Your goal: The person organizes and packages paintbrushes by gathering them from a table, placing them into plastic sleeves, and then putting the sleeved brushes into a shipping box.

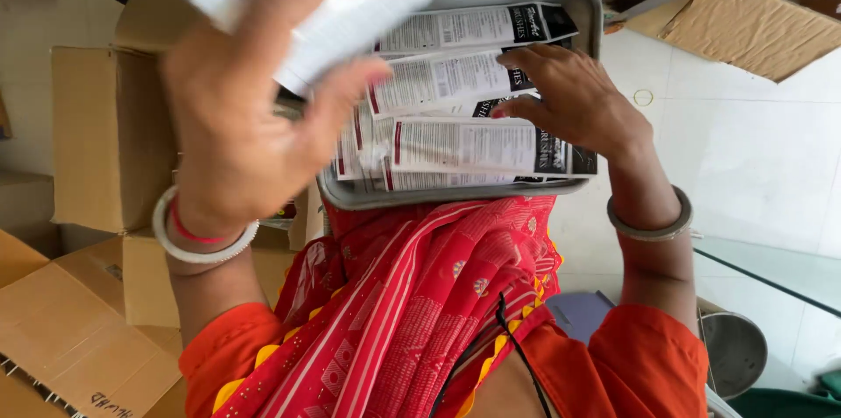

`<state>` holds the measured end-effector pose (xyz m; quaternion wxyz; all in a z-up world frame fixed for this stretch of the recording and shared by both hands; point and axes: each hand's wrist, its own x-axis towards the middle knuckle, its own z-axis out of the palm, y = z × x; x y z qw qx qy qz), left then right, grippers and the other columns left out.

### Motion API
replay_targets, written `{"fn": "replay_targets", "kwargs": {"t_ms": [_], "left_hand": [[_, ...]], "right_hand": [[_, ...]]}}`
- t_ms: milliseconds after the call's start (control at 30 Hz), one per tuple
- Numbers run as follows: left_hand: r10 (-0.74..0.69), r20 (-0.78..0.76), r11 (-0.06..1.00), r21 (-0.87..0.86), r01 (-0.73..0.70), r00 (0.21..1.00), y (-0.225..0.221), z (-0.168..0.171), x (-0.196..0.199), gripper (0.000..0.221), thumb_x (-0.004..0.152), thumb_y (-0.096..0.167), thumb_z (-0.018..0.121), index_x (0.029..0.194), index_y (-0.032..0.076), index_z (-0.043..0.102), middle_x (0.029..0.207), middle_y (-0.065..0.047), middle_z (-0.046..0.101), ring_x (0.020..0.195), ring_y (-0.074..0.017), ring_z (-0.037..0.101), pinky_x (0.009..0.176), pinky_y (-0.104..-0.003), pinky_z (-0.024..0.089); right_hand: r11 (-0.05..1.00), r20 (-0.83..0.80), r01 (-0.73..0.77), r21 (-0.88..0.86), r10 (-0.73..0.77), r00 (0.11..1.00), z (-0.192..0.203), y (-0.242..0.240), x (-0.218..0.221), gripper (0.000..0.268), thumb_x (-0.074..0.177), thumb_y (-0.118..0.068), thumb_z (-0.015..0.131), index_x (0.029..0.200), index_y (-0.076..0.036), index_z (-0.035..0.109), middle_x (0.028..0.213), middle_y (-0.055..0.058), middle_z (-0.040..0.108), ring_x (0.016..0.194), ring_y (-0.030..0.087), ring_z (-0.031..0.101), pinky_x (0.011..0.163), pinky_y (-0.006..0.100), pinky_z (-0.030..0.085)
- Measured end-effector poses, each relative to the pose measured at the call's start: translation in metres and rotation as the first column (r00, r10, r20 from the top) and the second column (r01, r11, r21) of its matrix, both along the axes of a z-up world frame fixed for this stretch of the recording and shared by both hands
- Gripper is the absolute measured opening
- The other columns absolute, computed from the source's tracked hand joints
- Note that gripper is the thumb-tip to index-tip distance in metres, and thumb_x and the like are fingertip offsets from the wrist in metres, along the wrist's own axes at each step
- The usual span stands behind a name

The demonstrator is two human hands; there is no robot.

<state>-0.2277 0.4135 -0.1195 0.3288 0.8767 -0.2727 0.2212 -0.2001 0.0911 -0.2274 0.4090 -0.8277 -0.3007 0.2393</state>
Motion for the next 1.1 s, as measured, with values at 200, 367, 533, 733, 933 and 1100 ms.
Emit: {"fn": "replay_targets", "kwargs": {"t_ms": [200,367,533,733,933,1100], "left_hand": [[-0.587,-0.077,0.751,-0.425,0.506,0.806,-0.068,-0.047,0.003,0.04,0.106,-0.001,0.08,0.139,0.015,0.064,0.129,-0.005,0.071,0.11,-0.0134,0.077,0.093,-0.024,0.065],[-0.636,-0.218,0.682,-0.608,0.407,0.74,-0.084,-0.069,0.014,0.044,0.102,0.001,0.075,0.142,0.005,0.058,0.136,-0.008,0.071,0.117,-0.0205,0.076,0.099,-0.029,0.063],[-0.595,-0.27,0.758,-0.502,0.416,0.757,-0.084,-0.076,0.023,0.04,0.092,0.007,0.082,0.125,0.003,0.06,0.121,-0.011,0.073,0.113,-0.0228,0.076,0.094,-0.031,0.062],[-0.596,-0.233,0.783,-0.383,0.49,0.769,-0.07,-0.071,0.026,0.024,0.091,0.007,0.079,0.113,0.002,0.071,0.099,-0.013,0.077,0.086,-0.0205,0.076,0.07,-0.031,0.057],[-0.42,-0.407,0.879,-0.406,0.251,0.811,-0.034,-0.088,0.037,0.01,0.09,0.008,0.081,0.095,0.001,0.077,0.065,-0.005,0.068,0.056,-0.0027,0.056,0.049,-0.025,0.043],[-0.383,-0.563,0.912,-0.354,0.205,0.732,-0.054,-0.148,0.038,0.014,0.086,0.011,0.082,0.097,0.003,0.08,0.063,-0.002,0.07,0.054,-0.0015,0.049,0.046,-0.026,0.039]], "right_hand": [[0.766,0.188,0.164,0.622,-0.349,0.918,0.033,0.031,-0.033,0.071,0.111,-0.06,0.052,0.13,0.008,0.056,0.11,0.015,0.063,0.099,0.017,0.065,0.09,0.026,0.05],[0.452,0.087,0.34,0.825,-0.695,0.714,0.042,0.042,-0.033,0.068,0.1,-0.062,0.049,0.099,0.005,0.061,0.091,-0.001,0.063,0.081,0.006,0.055,0.069,0.024,0.042],[0.575,0.065,0.533,0.621,-0.715,0.696,0.014,0.034,-0.032,0.038,0.115,-0.028,0.056,0.092,0.002,0.061,0.077,-0.005,0.052,0.071,0.005,0.04,0.062,0.022,0.034],[0.674,0.191,0.351,0.65,-0.591,0.784,0.02,0.032,-0.025,0.049,0.115,-0.043,0.049,0.101,0.003,0.059,0.087,-0.001,0.055,0.08,0.008,0.046,0.068,0.023,0.04],[0.979,-0.086,0.081,0.189,-0.066,0.994,-0.025,-0.02,-0.022,0.049,0.101,-0.042,0.057,0.114,0.005,0.065,0.091,0.011,0.069,0.082,0.018,0.064,0.071,0.033,0.053],[0.823,0.539,0.568,-0.021,-0.469,0.7,0.013,-0.085,0.051,0.013,0.1,-0.008,0.072,0.111,-0.013,0.078,0.094,0.005,0.079,0.077,0.017,0.076,0.068,0.033,0.059]]}}
